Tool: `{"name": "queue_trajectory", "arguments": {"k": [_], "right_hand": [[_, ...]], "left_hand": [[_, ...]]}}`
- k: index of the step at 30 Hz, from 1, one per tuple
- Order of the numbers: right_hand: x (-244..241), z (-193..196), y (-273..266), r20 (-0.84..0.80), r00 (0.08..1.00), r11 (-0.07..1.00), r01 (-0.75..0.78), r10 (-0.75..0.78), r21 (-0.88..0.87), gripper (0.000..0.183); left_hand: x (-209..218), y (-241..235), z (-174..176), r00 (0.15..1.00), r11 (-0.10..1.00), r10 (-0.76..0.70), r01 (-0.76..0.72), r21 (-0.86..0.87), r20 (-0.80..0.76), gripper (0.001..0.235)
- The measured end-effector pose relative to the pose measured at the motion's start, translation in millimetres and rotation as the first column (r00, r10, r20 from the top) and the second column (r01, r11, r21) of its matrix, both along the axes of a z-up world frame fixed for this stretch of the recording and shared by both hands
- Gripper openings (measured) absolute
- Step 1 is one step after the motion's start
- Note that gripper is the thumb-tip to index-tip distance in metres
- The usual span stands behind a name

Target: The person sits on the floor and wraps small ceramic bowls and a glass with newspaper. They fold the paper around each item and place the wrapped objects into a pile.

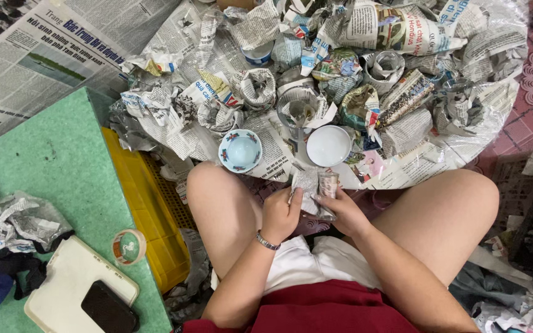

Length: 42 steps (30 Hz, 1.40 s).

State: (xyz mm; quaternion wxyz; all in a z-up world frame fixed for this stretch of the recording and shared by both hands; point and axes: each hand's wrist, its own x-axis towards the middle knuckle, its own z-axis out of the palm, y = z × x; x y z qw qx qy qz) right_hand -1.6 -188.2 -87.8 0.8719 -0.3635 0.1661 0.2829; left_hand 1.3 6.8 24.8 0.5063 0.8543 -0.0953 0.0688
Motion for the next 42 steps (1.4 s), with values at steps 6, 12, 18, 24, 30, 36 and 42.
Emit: {"name": "queue_trajectory", "arguments": {"k": [6,12,18,24,30,36,42], "right_hand": [[0.6,7.8,-4.9,-0.034,0.996,0.996,-0.078,0.079,0.036,0.058],[3.1,25.6,-8.0,-0.007,0.991,0.991,-0.133,0.134,0.014,0.064],[2.3,16.4,-10.4,0.025,0.993,0.993,-0.115,0.115,-0.009,0.073],[3.5,5.1,-22.9,0.1,0.988,0.993,-0.117,0.117,-0.002,0.083],[7.7,23.4,-29.1,0.008,0.987,0.978,-0.158,0.161,-0.138,0.084],[14.0,34.4,-34.9,0.081,0.99,0.978,-0.101,0.117,-0.18,0.067],[31.2,27.7,-61.1,0.385,0.916,0.75,0.334,-0.114,-0.571,0.034]], "left_hand": [[-3.6,19.8,18.6,0.996,0.999,0.04,-0.039,-0.018,0.078,0.037],[-7.2,39.5,21.4,0.996,0.979,0.092,-0.09,-0.185,0.001,0.038],[-12.1,63.9,0.9,0.966,0.889,0.189,-0.245,-0.388,-0.177,0.039],[-19.8,76.5,-13.3,0.966,0.725,0.174,-0.256,-0.64,-0.189,0.038],[-15.7,70.0,-10.6,0.954,0.557,0.194,-0.298,-0.775,-0.228,0.047],[-9.2,75.2,9.8,0.966,0.394,0.193,-0.235,-0.888,-0.17,0.052],[-4.4,62.6,-2.8,0.976,0.393,0.098,-0.216,-0.894,-0.193,0.052]]}}
